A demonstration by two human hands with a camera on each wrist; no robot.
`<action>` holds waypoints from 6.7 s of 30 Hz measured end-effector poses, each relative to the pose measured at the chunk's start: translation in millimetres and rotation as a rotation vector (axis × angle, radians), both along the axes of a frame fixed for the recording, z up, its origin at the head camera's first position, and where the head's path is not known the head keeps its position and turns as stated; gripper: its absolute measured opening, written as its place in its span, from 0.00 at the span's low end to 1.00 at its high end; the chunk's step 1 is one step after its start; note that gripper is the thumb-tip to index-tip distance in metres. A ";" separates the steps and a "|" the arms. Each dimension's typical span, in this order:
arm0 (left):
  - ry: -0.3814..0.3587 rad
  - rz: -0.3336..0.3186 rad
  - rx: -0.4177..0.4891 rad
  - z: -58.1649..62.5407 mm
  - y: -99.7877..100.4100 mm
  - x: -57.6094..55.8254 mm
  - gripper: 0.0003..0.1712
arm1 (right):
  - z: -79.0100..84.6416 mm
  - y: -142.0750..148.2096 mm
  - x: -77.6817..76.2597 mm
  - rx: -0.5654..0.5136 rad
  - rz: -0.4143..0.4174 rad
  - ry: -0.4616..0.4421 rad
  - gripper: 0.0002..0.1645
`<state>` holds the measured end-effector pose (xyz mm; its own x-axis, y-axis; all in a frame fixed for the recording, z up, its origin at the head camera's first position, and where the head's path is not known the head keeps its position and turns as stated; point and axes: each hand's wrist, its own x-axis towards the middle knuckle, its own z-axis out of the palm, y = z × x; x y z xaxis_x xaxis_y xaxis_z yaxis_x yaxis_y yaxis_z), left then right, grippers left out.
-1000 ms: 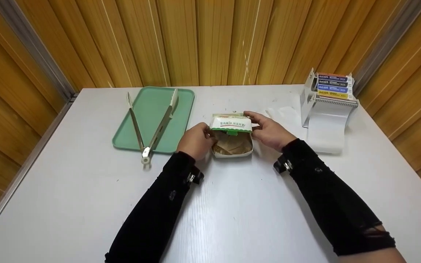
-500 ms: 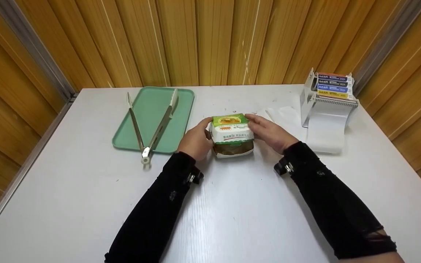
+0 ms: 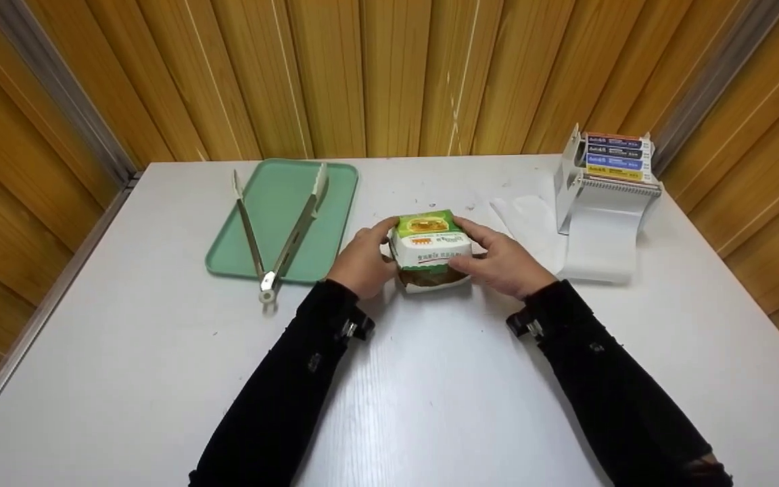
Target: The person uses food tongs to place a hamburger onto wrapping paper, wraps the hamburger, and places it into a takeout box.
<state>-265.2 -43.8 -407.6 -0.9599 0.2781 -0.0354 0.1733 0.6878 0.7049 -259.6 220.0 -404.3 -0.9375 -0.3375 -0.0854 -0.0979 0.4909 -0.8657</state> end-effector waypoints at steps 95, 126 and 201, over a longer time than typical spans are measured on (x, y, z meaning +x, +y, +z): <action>0.027 0.039 0.091 -11.4 16.7 21.8 0.52 | 0.1 -52.1 37.3 0.410 -0.165 0.227 0.57; -0.017 0.062 0.051 -12.4 17.2 20.7 0.55 | -1.0 -65.7 36.8 0.529 -0.192 0.245 0.56; 0.024 0.024 0.009 -12.6 12.5 16.8 0.53 | 3.7 -43.1 17.4 0.397 -0.145 0.097 0.56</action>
